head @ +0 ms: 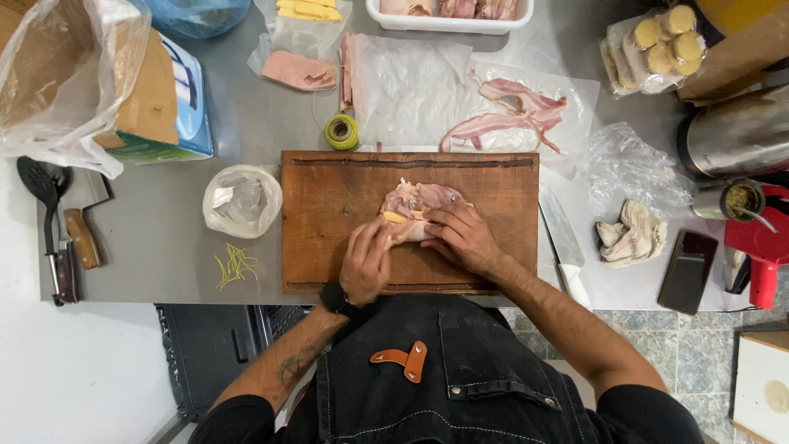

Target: The person places cheese slices onto a piece of raw meat on a wooden cutting board, then rolls the meat around the cheese. The person wraps the rolled meat with several strips of bacon, adjusting them to cover the roll. The wrapped roll is placed into a white tray with other prepared rolls.

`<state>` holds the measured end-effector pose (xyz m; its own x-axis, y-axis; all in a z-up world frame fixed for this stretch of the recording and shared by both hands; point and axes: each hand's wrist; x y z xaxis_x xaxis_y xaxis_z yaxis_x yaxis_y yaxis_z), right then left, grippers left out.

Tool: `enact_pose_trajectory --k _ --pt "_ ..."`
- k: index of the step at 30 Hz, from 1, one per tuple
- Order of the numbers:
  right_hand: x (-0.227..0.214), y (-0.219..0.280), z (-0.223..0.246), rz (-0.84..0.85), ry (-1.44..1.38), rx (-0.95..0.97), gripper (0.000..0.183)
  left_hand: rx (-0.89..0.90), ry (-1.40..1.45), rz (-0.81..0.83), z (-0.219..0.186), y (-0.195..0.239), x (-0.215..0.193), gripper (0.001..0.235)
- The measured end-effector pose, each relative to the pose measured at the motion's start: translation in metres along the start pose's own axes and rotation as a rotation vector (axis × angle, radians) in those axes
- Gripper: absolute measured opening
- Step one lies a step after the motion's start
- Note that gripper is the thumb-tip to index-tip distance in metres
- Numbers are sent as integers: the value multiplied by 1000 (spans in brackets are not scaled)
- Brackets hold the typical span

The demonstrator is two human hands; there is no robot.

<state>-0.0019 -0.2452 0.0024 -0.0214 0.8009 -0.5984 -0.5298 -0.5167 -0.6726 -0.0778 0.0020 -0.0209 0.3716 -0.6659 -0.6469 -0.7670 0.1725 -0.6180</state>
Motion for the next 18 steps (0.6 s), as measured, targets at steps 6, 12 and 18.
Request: enact_pose_trajectory --k 6,12,18 --pt "6 15 -3 -8 17 -23 14 66 -21 23 -8 10 0 43" --pt "7 18 -5 6 30 -44 12 -289 215 -24 1 7 -1 15" --pt "7 21 -6 25 27 -79 18 -184 138 158 18 -27 10 25"
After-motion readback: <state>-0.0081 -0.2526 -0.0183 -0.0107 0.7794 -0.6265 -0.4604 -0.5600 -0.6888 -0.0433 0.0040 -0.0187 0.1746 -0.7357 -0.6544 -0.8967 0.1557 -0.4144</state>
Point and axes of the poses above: each hand's wrist, its own y-axis away from the middle knuckle, its own x-axis out of the palm, z = x × y, and after that the axes turned 4 degrees about -y, right-handed
